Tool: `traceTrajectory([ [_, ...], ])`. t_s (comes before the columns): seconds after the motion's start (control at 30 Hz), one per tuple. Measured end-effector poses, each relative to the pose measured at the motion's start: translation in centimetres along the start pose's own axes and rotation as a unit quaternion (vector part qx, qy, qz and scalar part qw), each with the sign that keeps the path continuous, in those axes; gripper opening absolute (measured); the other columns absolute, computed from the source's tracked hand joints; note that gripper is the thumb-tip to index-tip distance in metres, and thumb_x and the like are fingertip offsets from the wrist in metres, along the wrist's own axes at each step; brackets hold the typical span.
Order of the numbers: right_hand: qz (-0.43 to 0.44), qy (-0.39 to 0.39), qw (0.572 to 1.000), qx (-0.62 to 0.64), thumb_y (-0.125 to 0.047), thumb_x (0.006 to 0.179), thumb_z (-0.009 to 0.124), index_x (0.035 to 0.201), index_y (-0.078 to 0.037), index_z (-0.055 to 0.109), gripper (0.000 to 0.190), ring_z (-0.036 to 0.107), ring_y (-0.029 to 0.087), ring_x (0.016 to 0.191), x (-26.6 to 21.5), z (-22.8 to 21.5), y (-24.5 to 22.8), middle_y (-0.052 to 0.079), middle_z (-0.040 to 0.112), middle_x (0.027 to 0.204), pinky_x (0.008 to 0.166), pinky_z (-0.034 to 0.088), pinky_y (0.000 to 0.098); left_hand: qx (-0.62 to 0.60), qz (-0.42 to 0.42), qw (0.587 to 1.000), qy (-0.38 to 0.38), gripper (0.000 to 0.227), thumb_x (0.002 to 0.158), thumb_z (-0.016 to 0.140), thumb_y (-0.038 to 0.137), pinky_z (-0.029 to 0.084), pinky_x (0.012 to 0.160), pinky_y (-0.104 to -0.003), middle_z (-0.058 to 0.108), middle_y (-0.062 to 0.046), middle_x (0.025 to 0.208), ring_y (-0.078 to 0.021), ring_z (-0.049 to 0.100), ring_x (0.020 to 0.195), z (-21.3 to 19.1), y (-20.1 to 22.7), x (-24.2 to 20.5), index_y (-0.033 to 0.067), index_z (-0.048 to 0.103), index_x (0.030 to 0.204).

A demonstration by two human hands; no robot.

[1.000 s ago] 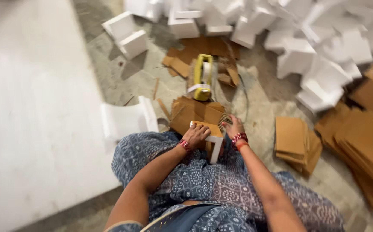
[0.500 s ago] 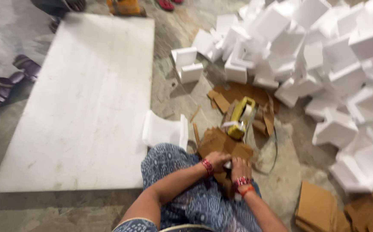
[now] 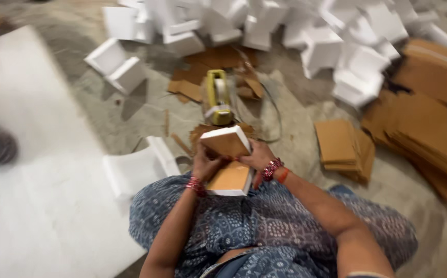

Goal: The person assembles small white boxes by inserting them into brown cardboard frames and securing them with a handheld tape dispenser. The person repeatedly picks up a white box, places it into a frame, and applies tape to seal the edges.

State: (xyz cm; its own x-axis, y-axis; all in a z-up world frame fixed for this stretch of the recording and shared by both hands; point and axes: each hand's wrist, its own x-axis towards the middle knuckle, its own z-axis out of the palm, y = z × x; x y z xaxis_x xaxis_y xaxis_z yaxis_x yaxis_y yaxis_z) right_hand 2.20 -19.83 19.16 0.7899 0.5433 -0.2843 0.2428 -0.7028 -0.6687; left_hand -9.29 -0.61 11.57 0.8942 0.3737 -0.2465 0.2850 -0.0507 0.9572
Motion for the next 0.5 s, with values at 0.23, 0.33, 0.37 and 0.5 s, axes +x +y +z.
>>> traceTrajectory([
  [0.23,-0.177,-0.285,0.925,-0.177,-0.038,0.073,0.081,0.114,-0.010,0.072,0.051,0.073,0.028,0.088,-1.4,-6.7,-0.3,0.015,0.076,0.099,0.084,0.058,0.0401,0.062,-0.064,0.989,-0.122,0.061,0.084,0.064,-0.001,0.064,0.092,-0.037,0.071,-0.016,0.128,-0.0243,0.072,0.111,-6.7,-7.1,5.1,0.0185,0.059,0.142],
  [0.33,-0.181,-0.201,0.950,-0.156,-0.034,0.076,0.082,0.119,-0.010,0.069,0.051,0.072,0.025,0.089,1.9,-18.7,2.0,0.014,0.075,0.102,0.084,0.058,0.0386,0.325,-0.063,0.942,-0.059,0.064,0.081,0.081,0.022,0.056,0.097,-0.040,0.073,-0.016,0.126,-0.0313,0.070,0.114,-6.6,-9.5,6.0,0.0174,0.059,0.141],
  [0.37,-0.155,-0.105,0.971,-0.146,-0.032,0.077,0.083,0.121,-0.009,0.068,0.051,0.071,0.024,0.089,3.7,-23.9,3.3,0.014,0.075,0.103,0.083,0.058,0.0382,0.319,-0.067,0.943,-0.060,0.065,0.079,0.081,0.024,0.056,0.096,-0.041,0.073,-0.017,0.124,-0.0316,0.071,0.113,-6.6,-10.2,5.9,0.0171,0.060,0.140],
  [0.5,-0.111,0.351,0.921,-0.128,-0.026,0.081,0.085,0.127,-0.008,0.065,0.053,0.070,0.021,0.091,10.3,-40.8,12.4,0.013,0.074,0.107,0.083,0.058,0.0362,0.352,-0.092,0.928,-0.076,0.069,0.078,0.082,0.029,0.053,0.102,-0.043,0.071,-0.018,0.129,-0.0346,0.067,0.119,-6.3,-11.2,6.0,0.0222,0.060,0.143],
])
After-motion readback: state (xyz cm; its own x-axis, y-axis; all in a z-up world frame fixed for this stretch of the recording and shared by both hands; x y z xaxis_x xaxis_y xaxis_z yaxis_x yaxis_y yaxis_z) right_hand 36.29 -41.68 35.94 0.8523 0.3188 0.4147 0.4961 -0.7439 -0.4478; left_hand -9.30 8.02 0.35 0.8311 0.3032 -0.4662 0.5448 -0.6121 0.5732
